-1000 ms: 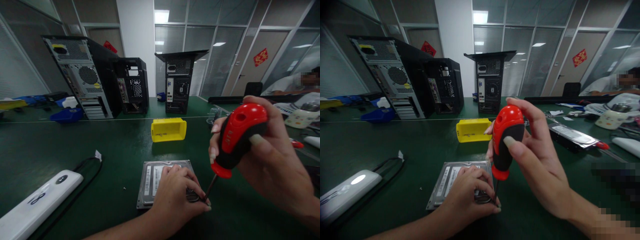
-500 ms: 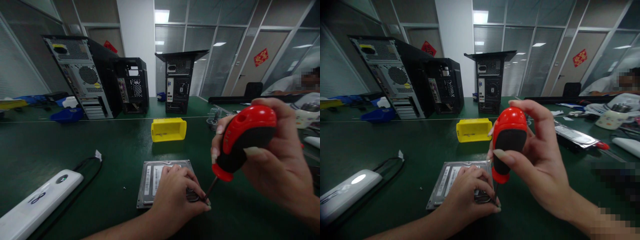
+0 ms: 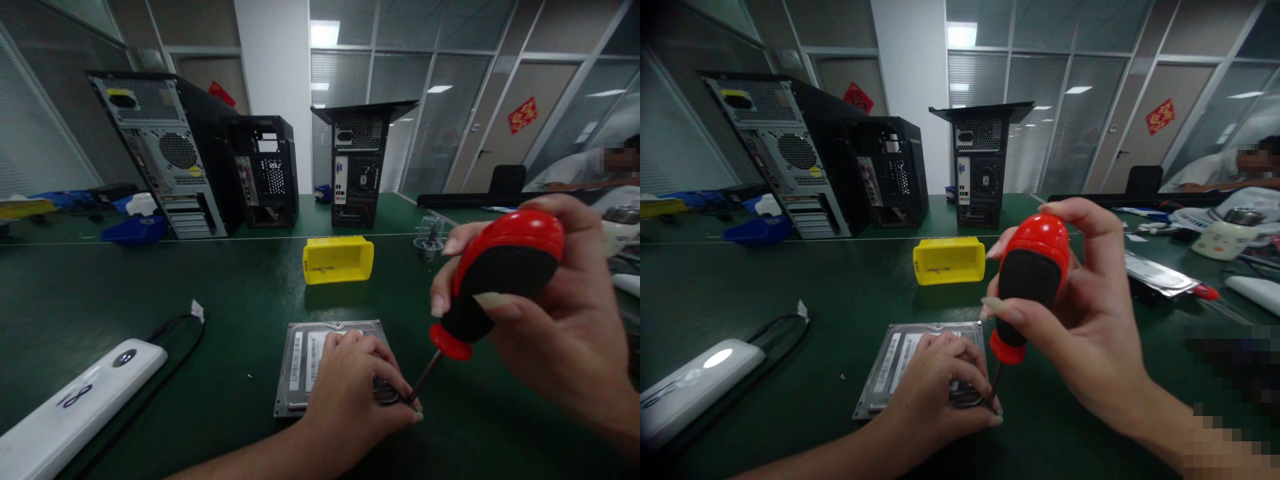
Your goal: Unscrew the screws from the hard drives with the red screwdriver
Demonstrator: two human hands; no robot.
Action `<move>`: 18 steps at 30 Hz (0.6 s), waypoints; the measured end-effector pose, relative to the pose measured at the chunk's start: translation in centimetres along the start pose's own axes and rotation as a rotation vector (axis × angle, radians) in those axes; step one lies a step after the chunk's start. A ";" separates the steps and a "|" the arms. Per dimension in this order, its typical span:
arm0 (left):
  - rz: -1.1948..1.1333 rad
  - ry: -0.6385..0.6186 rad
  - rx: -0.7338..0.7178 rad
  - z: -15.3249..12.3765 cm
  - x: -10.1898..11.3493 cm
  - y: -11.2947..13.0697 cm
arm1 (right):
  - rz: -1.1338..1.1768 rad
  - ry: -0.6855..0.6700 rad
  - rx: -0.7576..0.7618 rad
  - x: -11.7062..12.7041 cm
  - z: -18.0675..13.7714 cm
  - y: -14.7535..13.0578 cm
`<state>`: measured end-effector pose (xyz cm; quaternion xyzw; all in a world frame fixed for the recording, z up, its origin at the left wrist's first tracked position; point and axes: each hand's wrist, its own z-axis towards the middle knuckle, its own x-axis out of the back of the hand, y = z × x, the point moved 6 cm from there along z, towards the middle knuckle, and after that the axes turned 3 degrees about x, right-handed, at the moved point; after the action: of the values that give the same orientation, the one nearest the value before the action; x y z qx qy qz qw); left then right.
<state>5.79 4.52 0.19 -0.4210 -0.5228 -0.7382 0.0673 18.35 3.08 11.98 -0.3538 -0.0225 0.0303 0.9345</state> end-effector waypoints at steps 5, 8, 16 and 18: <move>0.003 0.005 -0.009 -0.1 0.0 0.1 | -0.015 -0.021 0.014 -0.2 -0.1 -0.3; 0.000 0.011 -0.008 -0.1 0.0 0.2 | -0.039 -0.026 0.041 -0.4 -0.3 -0.6; -0.002 0.005 0.008 0.0 0.1 0.0 | -0.184 0.021 0.092 -0.1 -0.7 -0.9; 0.001 0.004 0.008 -0.1 0.1 0.0 | -0.146 -0.030 0.093 -0.4 -0.7 -1.0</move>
<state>5.68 4.50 0.25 -0.4197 -0.5253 -0.7369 0.0704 18.03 1.82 12.09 -0.3070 -0.0610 -0.0317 0.9492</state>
